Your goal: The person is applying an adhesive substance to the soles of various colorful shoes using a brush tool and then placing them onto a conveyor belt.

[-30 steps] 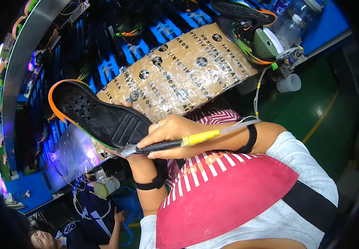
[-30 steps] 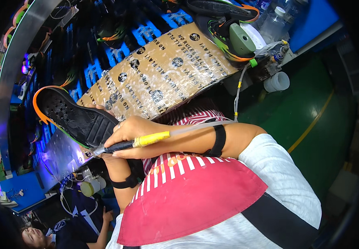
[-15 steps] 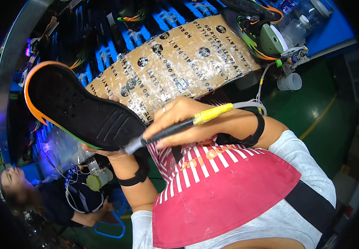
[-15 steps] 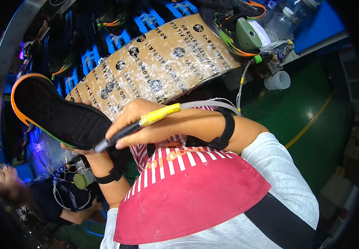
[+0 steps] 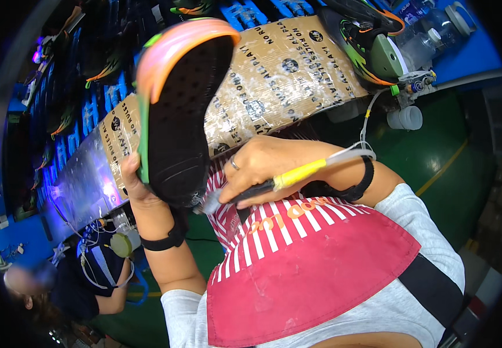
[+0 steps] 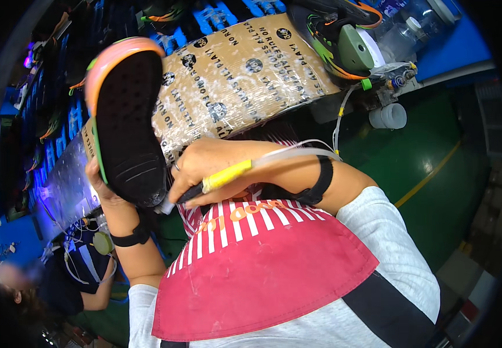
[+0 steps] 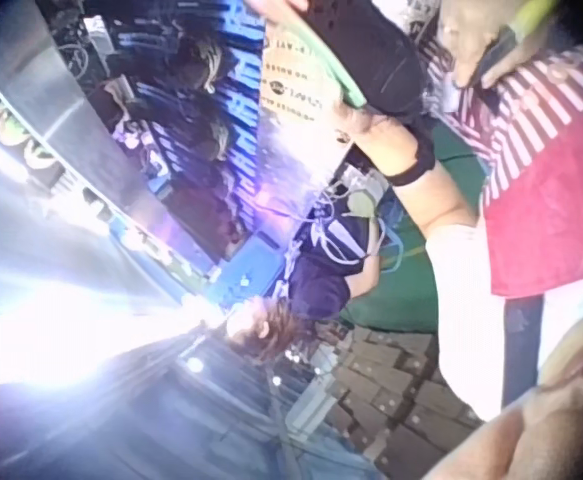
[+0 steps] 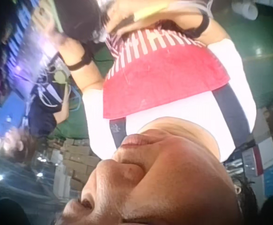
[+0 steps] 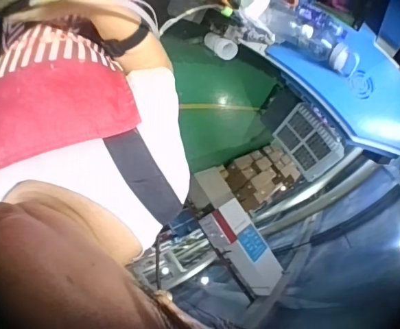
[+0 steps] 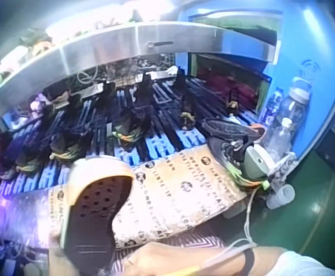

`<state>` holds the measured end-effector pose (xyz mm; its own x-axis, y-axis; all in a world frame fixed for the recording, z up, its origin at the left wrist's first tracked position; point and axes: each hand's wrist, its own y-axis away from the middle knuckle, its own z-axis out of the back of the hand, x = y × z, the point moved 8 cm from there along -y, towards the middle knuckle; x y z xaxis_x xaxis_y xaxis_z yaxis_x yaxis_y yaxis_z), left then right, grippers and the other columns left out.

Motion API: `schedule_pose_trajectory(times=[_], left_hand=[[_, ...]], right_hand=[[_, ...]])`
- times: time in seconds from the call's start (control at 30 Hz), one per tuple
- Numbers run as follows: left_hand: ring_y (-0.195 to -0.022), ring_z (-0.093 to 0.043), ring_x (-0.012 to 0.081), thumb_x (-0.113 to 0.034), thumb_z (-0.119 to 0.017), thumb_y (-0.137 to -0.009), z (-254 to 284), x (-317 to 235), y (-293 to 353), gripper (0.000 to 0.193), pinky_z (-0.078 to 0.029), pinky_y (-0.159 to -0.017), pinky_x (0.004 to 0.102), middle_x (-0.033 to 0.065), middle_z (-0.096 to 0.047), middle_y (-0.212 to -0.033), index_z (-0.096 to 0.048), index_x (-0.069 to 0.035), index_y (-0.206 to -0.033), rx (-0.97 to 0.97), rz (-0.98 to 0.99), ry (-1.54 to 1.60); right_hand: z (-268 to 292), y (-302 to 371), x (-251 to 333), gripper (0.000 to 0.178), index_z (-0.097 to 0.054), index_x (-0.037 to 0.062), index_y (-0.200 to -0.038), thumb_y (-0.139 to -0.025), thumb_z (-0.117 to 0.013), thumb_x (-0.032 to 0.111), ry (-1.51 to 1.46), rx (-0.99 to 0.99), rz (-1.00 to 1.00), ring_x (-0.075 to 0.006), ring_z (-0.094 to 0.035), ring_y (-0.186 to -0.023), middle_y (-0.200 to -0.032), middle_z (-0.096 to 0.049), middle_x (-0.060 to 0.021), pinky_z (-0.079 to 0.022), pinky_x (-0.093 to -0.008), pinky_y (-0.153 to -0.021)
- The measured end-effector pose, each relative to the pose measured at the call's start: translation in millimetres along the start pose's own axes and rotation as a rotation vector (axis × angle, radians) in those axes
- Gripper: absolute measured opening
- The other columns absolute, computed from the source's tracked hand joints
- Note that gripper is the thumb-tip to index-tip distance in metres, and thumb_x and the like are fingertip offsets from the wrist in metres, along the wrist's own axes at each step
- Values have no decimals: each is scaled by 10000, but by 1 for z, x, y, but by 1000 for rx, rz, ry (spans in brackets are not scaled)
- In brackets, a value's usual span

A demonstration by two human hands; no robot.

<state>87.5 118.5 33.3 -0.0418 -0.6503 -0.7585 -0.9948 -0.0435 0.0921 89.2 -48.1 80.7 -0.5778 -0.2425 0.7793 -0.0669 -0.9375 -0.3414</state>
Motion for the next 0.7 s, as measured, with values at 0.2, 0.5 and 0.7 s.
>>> schedule_pose_trajectory(times=[0.2, 0.5, 0.7], left_hand=[[-1009, -597, 245, -206, -519, -809, -22, 16, -12, 542, -457, -915, 328, 216, -563, -1161, -435, 103, -1246, 64, 277, 31], [-820, -633, 155, -217, -565, -821, -23, 29, -14, 370, -491, -774, 263, 123, -658, -947, -604, 42, -1082, -101, 555, -284], [-762, -613, 127, -238, -583, -816, -16, 26, -16, 331, -480, -710, 239, 83, -660, -907, -641, 13, -1024, -141, 570, -496]], right_hand=[[5, 4, 4, 205, -672, 133, -945, -743, -671, 163, 66, -80, 42, -272, -600, -655, -708, -587, -83, -473, -352, -568], [9, 10, 9, 298, -674, 129, -961, -664, -674, 116, 138, -110, 61, -255, -600, -648, -712, -579, -71, -477, -337, -556], [10, 16, 13, 249, -667, 115, -943, -702, -611, 90, 175, -81, 65, -238, -589, -645, -707, -560, -68, -465, -329, -532]])
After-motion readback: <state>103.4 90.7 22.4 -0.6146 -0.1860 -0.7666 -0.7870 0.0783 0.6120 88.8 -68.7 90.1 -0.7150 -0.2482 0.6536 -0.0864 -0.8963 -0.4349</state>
